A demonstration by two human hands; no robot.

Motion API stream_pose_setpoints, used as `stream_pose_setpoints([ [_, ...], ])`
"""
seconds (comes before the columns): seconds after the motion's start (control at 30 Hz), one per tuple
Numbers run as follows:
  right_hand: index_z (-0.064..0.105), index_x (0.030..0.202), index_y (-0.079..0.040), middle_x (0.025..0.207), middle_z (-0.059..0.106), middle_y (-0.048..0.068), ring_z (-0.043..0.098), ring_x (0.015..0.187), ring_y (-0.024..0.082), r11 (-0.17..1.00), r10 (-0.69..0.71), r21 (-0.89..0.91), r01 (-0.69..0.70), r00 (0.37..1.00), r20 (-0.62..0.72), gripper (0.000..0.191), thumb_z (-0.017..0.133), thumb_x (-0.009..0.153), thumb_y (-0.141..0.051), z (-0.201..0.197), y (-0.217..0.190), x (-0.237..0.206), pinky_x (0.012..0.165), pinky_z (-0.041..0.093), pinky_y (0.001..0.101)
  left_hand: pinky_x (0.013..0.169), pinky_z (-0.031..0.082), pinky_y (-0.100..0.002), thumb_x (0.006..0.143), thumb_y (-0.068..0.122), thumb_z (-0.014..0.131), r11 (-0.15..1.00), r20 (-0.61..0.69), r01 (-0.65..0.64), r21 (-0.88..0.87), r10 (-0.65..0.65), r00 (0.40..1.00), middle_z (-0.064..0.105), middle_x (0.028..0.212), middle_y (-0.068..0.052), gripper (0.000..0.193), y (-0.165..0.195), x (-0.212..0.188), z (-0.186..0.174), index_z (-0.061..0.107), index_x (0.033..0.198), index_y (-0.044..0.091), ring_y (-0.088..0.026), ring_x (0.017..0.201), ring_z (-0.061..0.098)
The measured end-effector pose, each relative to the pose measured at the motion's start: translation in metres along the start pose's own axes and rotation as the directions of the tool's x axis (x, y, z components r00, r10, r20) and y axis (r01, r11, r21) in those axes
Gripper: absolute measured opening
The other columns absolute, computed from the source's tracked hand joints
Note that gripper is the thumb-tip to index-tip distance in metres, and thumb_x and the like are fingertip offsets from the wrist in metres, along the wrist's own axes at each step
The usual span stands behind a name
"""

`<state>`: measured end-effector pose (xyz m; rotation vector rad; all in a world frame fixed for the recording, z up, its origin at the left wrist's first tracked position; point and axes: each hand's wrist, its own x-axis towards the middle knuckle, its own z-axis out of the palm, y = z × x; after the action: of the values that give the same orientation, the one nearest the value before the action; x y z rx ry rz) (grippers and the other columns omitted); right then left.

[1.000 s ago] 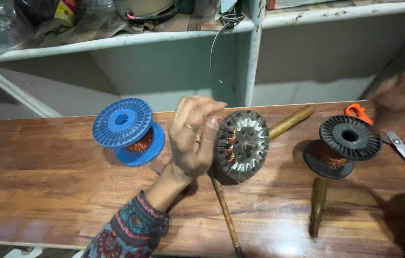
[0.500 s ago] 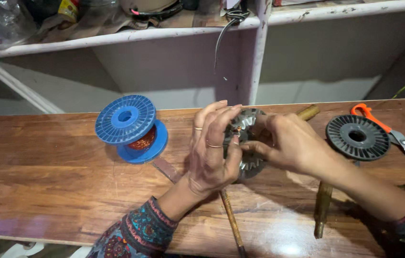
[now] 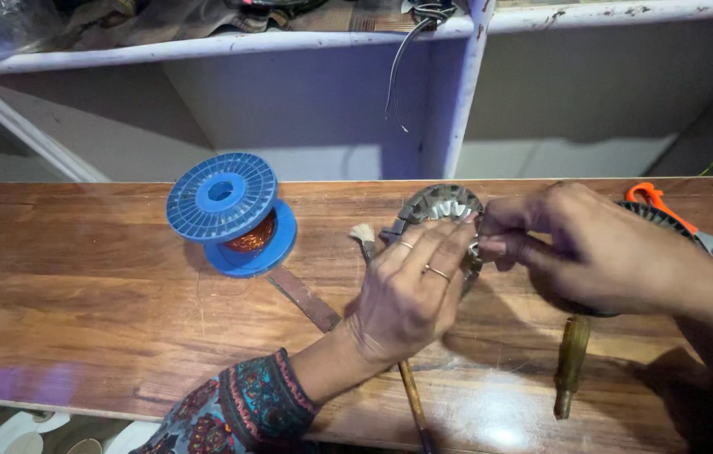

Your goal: The person winds copper wire by hand into the slots of a motor armature. They rotate the armature and feed the wire from a spool, then tuck and secure the wire ends into the slots.

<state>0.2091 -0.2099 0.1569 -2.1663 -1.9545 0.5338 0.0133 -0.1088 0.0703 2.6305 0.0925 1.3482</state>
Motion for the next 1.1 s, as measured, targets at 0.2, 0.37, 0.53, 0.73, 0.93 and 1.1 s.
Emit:
stream_pose_setpoints([
  [0.2, 0.068, 0.099, 0.006, 0.07, 0.071, 0.009, 0.06, 0.059, 0.019, 0.526, -0.272, 0.832, 0.173, 0.962, -0.028, 0.028, 0.059, 0.113, -0.017, 0.005, 0.022, 0.018, 0.055, 0.05, 0.0352, 0.071, 0.062, -0.032, 0.097, 0.0, 0.069, 0.961, -0.098, 0.157, -0.229, -0.183, 0.978, 0.076, 0.095, -0.014, 0.012, -0.003, 0.006, -0.002, 0.072, 0.109, -0.001, -0.023, 0.082, 0.076],
  [0.37, 0.073, 0.095, -0.005, 0.07, 0.067, 0.004, 0.055, 0.058, 0.012, 0.893, -0.136, 0.423, 0.152, 0.988, -0.068, 0.01, 0.071, 0.089, -0.013, 0.007, 0.01, 0.018, 0.053, 0.047, 0.0324, 0.07, 0.061, -0.032, 0.093, 0.0, 0.07, 0.913, -0.149, 0.189, -0.361, -0.257, 0.955, 0.075, 0.092, -0.014, 0.008, 0.003, 0.006, -0.008, 0.07, 0.1, -0.001, -0.023, 0.082, 0.076],
  [0.53, 0.074, 0.107, -0.016, 0.062, 0.071, 0.005, 0.058, 0.048, 0.017, 0.998, -0.029, 0.054, 0.031, 0.999, -0.038, 0.026, 0.079, 0.082, -0.024, 0.0, -0.022, 0.017, 0.051, 0.049, 0.0351, 0.081, 0.063, -0.035, 0.09, -0.007, 0.065, 0.971, -0.113, 0.022, -0.238, -0.051, 0.992, 0.074, 0.097, -0.015, 0.016, 0.009, 0.0, -0.016, 0.069, 0.104, -0.001, -0.028, 0.093, 0.077],
  [0.73, 0.073, 0.109, -0.007, 0.09, 0.077, 0.005, 0.075, 0.076, 0.018, 0.839, -0.481, 0.17, 0.516, 0.851, -0.212, 0.031, 0.07, 0.078, -0.013, 0.008, -0.024, 0.02, 0.066, 0.06, 0.0343, 0.093, 0.063, -0.038, 0.086, -0.012, 0.065, 0.984, -0.091, -0.041, -0.174, 0.025, 0.996, 0.072, 0.098, -0.014, 0.022, 0.021, -0.006, -0.028, 0.069, 0.105, -0.003, -0.029, 0.096, 0.074],
  [0.93, 0.07, 0.119, -0.003, 0.104, 0.077, 0.011, 0.078, 0.088, 0.021, 0.8, -0.565, 0.134, 0.585, 0.809, -0.163, 0.035, 0.065, 0.084, -0.009, 0.023, -0.012, 0.033, 0.079, 0.06, 0.0388, 0.091, 0.062, -0.036, 0.081, -0.012, 0.063, 0.967, -0.092, -0.028, -0.254, 0.005, 0.996, 0.074, 0.1, -0.012, 0.026, 0.017, -0.01, -0.037, 0.071, 0.103, -0.001, -0.028, 0.101, 0.075],
  [1.1, 0.071, 0.119, -0.009, 0.093, 0.079, 0.01, 0.08, 0.08, 0.02, 0.872, -0.471, 0.102, 0.479, 0.877, -0.092, 0.034, 0.065, 0.09, -0.027, 0.022, -0.014, 0.037, 0.076, 0.06, 0.0391, 0.079, 0.065, -0.027, 0.09, -0.009, 0.066, 0.905, -0.036, 0.066, -0.421, -0.089, 0.995, 0.078, 0.097, -0.008, 0.019, -0.008, -0.011, -0.03, 0.074, 0.1, 0.004, -0.016, 0.087, 0.077],
])
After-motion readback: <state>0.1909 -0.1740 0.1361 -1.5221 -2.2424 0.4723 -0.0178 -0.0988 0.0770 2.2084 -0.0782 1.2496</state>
